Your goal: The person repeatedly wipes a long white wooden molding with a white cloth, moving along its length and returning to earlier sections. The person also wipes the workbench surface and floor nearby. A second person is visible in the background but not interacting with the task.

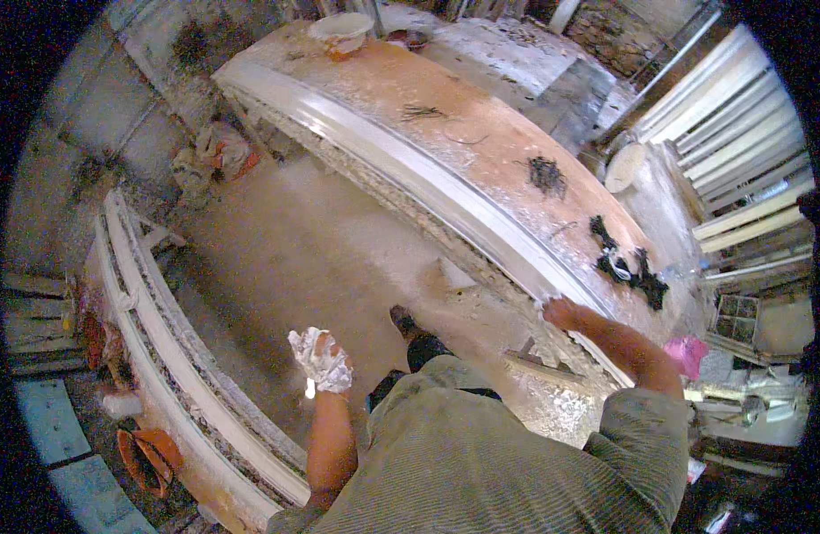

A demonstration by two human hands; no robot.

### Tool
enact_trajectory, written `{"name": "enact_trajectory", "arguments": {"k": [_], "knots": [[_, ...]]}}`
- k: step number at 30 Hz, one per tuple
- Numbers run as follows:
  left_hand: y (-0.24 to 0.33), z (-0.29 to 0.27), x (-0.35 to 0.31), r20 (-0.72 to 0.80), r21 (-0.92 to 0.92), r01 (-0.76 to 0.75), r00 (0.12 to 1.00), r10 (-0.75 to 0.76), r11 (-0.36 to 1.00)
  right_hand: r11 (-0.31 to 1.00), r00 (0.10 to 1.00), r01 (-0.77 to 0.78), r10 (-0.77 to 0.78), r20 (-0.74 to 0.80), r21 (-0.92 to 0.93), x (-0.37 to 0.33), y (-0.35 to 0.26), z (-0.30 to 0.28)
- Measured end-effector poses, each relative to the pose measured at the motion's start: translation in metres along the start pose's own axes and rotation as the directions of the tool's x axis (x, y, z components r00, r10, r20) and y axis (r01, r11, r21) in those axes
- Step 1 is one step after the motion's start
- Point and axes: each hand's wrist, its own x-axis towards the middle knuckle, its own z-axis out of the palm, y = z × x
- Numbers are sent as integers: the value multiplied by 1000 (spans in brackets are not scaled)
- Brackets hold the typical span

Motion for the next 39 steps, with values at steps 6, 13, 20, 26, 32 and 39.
{"name": "enact_trajectory", "arguments": {"k": [6, 13, 20, 26, 32, 39], "knots": [[-73, -30, 11, -501, -167, 62, 854, -140, 984, 952, 954, -226, 259, -149, 208, -101, -23, 32], [-157, -165, 63, -301, -263, 238, 900, -314, 935, 925, 873, -86, 249, -419, 371, -88, -42, -68], [-213, -205, 102, -403, 798, 294, 909, -104, -526, 917, 584, 306, 31, -811, 255, -47, -68, -130], [-151, -164, 105, -245, 766, 408, 900, 362, -497, 872, 973, 74, 44, -228, 483, -18, -19, -128], [-131, -107, 62, -419, 861, 57, 642, 642, 505, 952, 822, 71, 113, -558, 297, 42, 11, -165], [-159, -99, -20, -451, 550, -333, 653, 608, 766, 991, 759, 64, 28, -651, 117, 89, 7, -182]]}}
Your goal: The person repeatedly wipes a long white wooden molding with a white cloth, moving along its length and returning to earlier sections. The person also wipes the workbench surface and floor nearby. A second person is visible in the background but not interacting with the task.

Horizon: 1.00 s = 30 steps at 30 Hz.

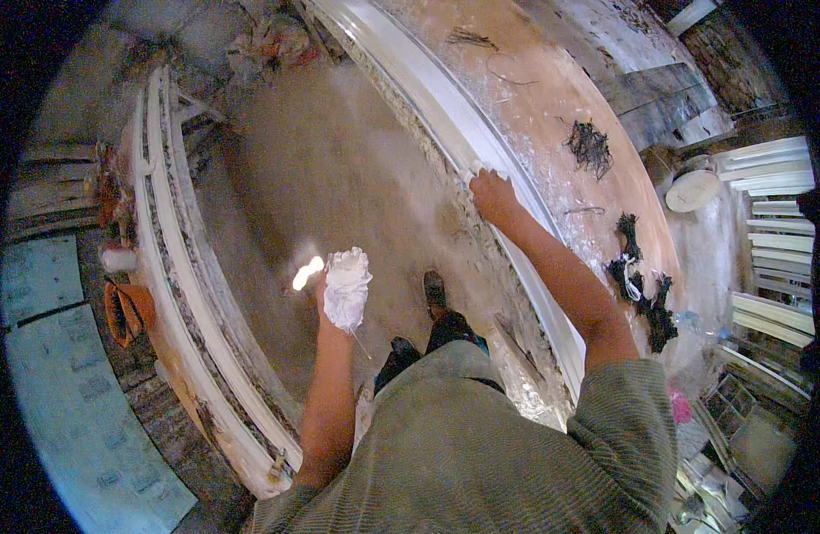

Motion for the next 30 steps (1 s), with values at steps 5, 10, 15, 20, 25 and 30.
{"name": "enact_trajectory", "arguments": {"k": [5, 10, 15, 20, 25, 30], "knots": [[-6, -54, -71, 45, -50, 34, 998, -31, 998, 993, 993, -118, 119, 4, -25, -18, -3, 1], [-14, -80, -135, -218, -149, -2, 976, -30, 989, 994, 992, -76, 68, -104, -77, -31, -1, 9], [-16, -108, -211, -138, 145, -60, 987, 80, 988, 992, 977, -75, 53, -207, -100, -99, 8, 42], [-33, -142, -283, -153, -163, -48, 988, 23, 985, 989, 996, -72, 64, -65, -130, -209, 15, 61], [-64, -161, -310, 100, -128, 60, 994, -48, 990, 991, 996, -67, 72, 45, -116, -332, 29, 84], [-87, -144, -299, -27, 115, 157, 988, -155, 981, 995, 983, -30, 47, 175, -98, -424, 49, 103]]}}
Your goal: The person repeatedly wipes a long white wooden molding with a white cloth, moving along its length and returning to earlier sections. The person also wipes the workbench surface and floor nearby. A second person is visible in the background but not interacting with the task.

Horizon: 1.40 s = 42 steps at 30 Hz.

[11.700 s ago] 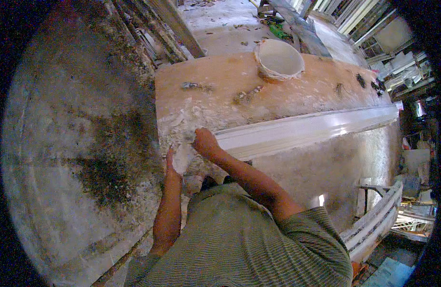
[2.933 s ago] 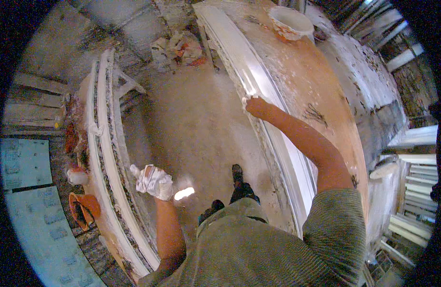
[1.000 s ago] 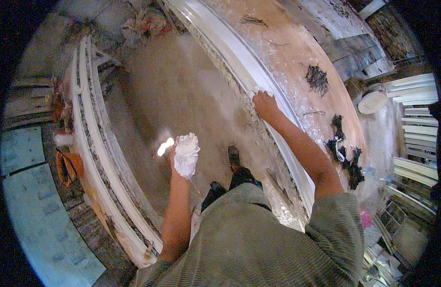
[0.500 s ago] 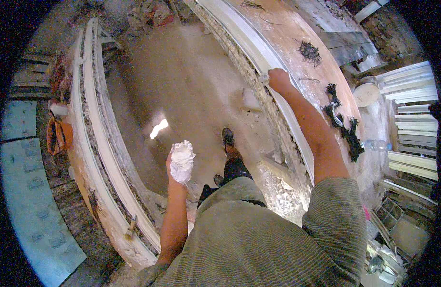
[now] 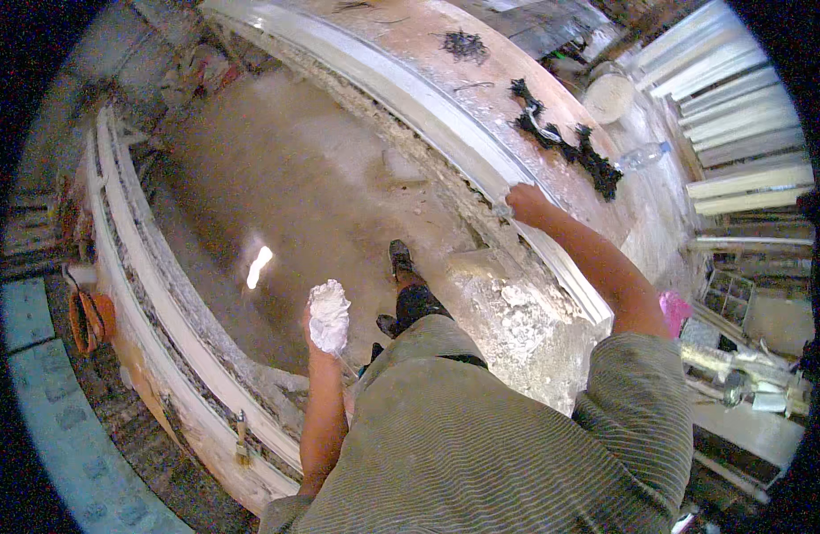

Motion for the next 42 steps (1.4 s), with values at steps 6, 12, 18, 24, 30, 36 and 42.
{"name": "enact_trajectory", "arguments": {"k": [6, 12, 18, 24, 30, 36, 42], "knots": [[-15, 34, 41, -3, -459, 251, 959, -284, 852, 1000, 985, -8, 9, 169, -4, -102, 15, 36], [-25, 59, 65, 119, -798, 416, 818, -562, 436, 983, 961, -177, 183, 206, -47, -228, 7, 91], [-67, 18, 101, 134, -89, 347, 933, -334, 934, 910, 856, -394, 413, 310, -125, -343, 18, 167], [-110, -12, 127, 328, -234, 670, 736, -591, 704, 865, 752, -495, 477, 454, -89, -405, 5, 179], [-138, 45, 121, 87, 77, 638, 761, -642, 766, 887, 846, -459, 456, 276, -58, -281, -32, 93], [-160, 113, 155, 51, -319, 629, 758, -650, 709, 986, 911, 54, 17, -412, 159, -71, -82, -33], [-86, 150, 184, 299, 336, 175, 912, -281, 925, 888, 784, 446, -447, -432, -109, 78, -122, -109]]}}
